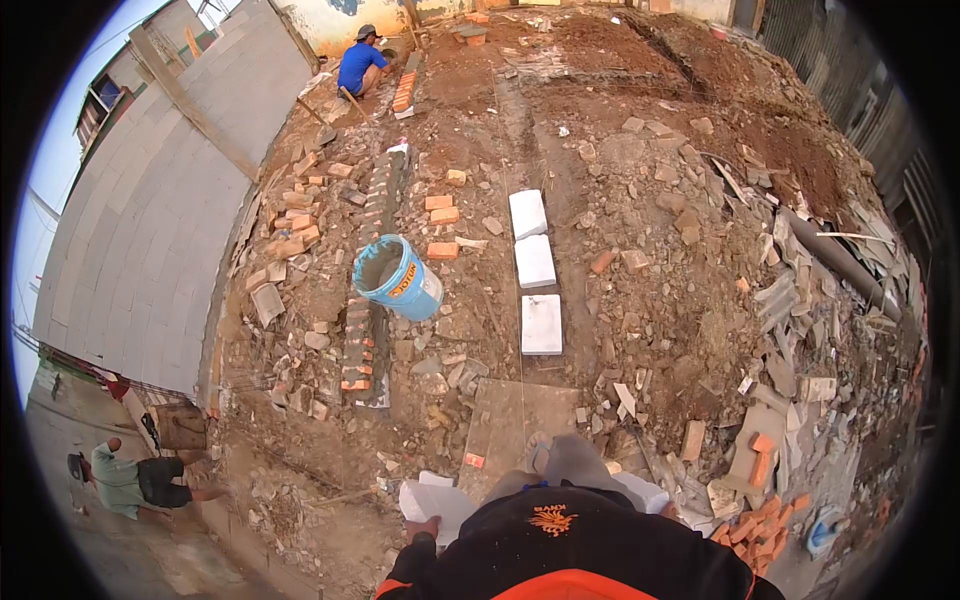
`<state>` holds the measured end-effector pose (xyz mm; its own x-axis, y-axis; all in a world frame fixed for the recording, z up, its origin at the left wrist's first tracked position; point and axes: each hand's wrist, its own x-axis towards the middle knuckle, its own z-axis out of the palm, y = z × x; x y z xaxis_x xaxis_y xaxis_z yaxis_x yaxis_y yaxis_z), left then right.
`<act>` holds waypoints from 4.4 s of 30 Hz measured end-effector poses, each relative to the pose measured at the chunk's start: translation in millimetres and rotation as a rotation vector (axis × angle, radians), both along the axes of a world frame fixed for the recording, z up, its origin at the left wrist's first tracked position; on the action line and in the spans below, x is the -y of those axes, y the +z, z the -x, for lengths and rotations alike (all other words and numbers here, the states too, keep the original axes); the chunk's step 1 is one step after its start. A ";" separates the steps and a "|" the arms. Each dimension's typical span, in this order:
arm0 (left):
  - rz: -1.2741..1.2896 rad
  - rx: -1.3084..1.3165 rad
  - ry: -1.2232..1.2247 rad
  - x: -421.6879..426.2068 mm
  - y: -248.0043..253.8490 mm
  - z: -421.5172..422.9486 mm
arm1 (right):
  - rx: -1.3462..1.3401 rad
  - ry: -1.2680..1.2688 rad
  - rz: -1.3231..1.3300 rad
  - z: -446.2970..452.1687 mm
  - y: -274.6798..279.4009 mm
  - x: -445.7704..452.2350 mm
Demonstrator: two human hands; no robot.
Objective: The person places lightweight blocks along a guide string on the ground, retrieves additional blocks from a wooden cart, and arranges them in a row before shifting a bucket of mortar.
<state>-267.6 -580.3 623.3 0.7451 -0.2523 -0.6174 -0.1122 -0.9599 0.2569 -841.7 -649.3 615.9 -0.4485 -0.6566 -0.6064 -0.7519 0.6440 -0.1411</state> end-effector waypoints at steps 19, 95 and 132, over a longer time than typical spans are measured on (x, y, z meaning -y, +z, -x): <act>0.003 0.217 -0.227 489.1 -47.5 -67.5 | -0.034 0.006 -0.074 -45.1 -66.7 474.9; -0.659 -0.149 -0.320 1513.9 -327.3 -71.7 | -0.026 0.806 0.714 -391.7 -748.9 1909.1; -0.423 0.029 -0.156 1406.2 -208.8 -77.4 | 0.059 0.568 0.074 -152.5 -397.4 1680.2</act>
<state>-190.2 -1986.5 414.4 0.7369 -0.0933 -0.6695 -0.2655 -0.9508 -0.1598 -689.2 -2329.5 218.6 0.0203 -0.8264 -0.5628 -0.9665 0.1279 -0.2227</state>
